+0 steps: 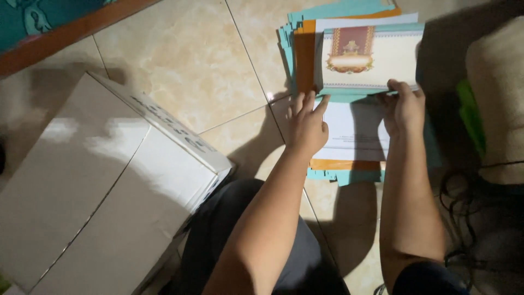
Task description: Folding document covers and placing them into a storage box.
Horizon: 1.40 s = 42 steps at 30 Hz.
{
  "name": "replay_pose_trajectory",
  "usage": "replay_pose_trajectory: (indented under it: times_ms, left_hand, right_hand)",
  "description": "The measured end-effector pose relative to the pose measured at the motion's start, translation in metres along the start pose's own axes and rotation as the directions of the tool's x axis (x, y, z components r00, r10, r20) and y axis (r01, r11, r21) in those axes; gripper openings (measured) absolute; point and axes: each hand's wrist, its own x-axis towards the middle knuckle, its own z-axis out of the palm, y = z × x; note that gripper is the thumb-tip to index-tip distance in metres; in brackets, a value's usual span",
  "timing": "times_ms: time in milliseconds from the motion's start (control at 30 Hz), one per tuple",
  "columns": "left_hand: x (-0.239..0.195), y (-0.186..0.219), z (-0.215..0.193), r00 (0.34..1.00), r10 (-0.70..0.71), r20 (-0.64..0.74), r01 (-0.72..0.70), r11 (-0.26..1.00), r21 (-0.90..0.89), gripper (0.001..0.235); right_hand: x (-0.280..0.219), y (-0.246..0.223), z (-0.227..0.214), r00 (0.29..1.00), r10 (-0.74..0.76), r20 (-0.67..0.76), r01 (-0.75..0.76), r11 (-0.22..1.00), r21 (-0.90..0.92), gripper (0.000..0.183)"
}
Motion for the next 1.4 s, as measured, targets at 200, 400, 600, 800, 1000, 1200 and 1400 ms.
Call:
replay_pose_trajectory:
  times_ms: [200, 400, 600, 800, 1000, 1200, 1400]
  left_hand:
    - [0.007, -0.013, 0.032, 0.894, -0.049, -0.445, -0.125, 0.927, -0.355, 0.042]
    - [-0.002, 0.005, 0.007, 0.947, -0.121, -0.297, -0.075, 0.817, -0.572, 0.072]
    - [-0.005, 0.008, -0.003, 0.973, -0.114, -0.199, -0.011, 0.845, -0.535, 0.061]
    - [-0.002, 0.004, 0.007, 0.974, -0.098, -0.203, -0.022, 0.855, -0.518, 0.063]
    - [0.005, 0.002, 0.020, 0.954, -0.037, -0.299, -0.096, 0.902, -0.420, 0.068]
    - [0.006, 0.006, 0.019, 0.962, -0.149, -0.231, 0.023, 0.881, -0.472, 0.077]
    - [0.004, 0.008, 0.016, 0.971, -0.150, -0.188, 0.052, 0.893, -0.447, 0.071]
  right_hand:
    - [-0.024, -0.006, 0.009, 0.998, -0.064, 0.017, 0.065, 0.995, -0.071, 0.040]
    - [-0.038, -0.013, 0.021, 0.998, -0.059, -0.038, 0.059, 0.998, -0.001, 0.032]
    - [-0.031, -0.014, 0.013, 1.000, -0.009, 0.012, 0.009, 1.000, 0.006, 0.029]
    - [-0.030, -0.012, 0.014, 0.996, -0.088, 0.003, 0.087, 0.986, -0.142, 0.039]
    - [-0.062, -0.049, 0.001, 0.945, -0.301, 0.123, 0.258, 0.461, -0.849, 0.056]
    - [-0.070, -0.043, 0.004, 0.909, -0.225, 0.351, 0.313, 0.924, -0.220, 0.083]
    - [-0.069, -0.039, 0.001, 0.960, -0.167, 0.222, 0.236, 0.914, -0.330, 0.096]
